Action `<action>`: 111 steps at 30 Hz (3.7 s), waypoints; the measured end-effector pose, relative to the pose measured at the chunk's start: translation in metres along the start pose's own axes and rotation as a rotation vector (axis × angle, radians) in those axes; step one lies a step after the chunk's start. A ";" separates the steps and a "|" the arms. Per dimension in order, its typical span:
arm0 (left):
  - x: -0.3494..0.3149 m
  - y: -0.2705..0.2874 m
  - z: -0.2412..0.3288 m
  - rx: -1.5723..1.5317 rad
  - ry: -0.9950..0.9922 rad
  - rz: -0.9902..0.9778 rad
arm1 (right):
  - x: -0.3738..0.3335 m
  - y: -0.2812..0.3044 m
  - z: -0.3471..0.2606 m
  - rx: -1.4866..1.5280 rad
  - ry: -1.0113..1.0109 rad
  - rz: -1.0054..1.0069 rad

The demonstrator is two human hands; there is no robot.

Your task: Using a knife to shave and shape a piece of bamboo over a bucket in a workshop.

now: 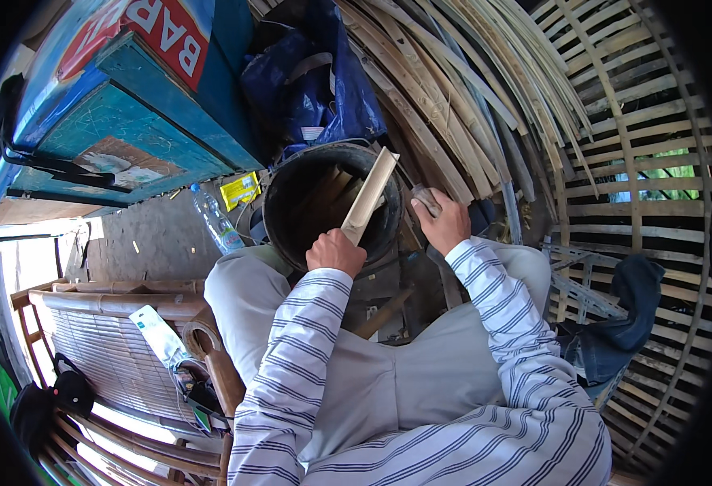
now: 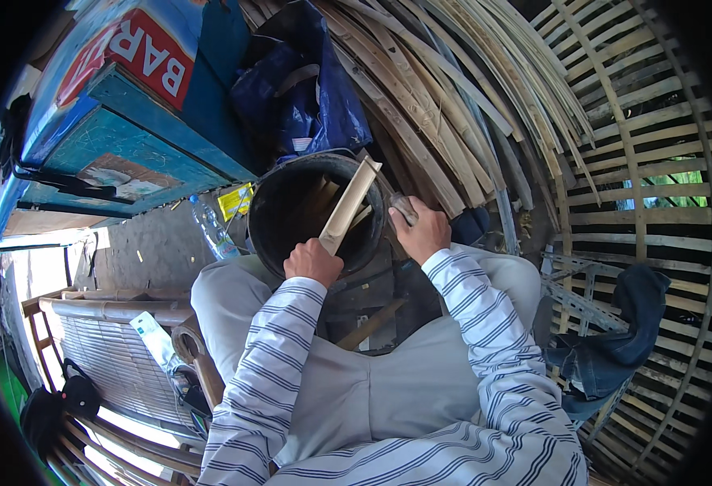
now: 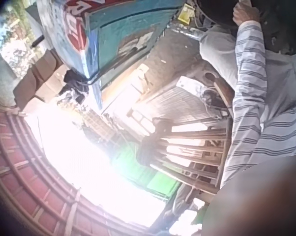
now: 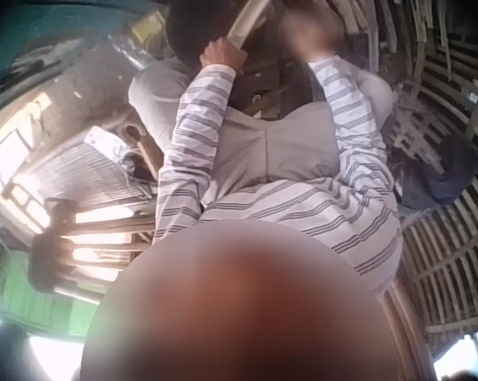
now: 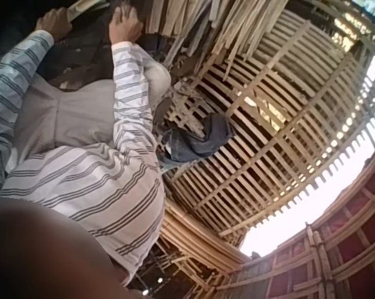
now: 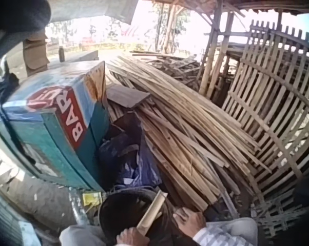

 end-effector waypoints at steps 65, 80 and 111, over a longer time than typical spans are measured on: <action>-0.005 0.000 0.002 -0.030 0.019 -0.067 | 0.004 -0.031 0.014 -0.333 0.068 -0.090; 0.002 -0.009 0.011 0.088 -0.107 0.016 | -0.025 -0.020 -0.033 -0.070 0.263 -0.230; -0.008 -0.018 0.024 0.109 -0.140 0.090 | 0.029 -0.007 0.028 -0.405 -0.034 -0.132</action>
Point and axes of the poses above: each hand's wrist, its own x-axis towards the middle knuckle, its own y-axis out of the back of the hand, z = x × y, the point moved 5 cm from there along x, towards the middle knuckle, and after that the axes turned 4 degrees about x, right-handed, at the moved point
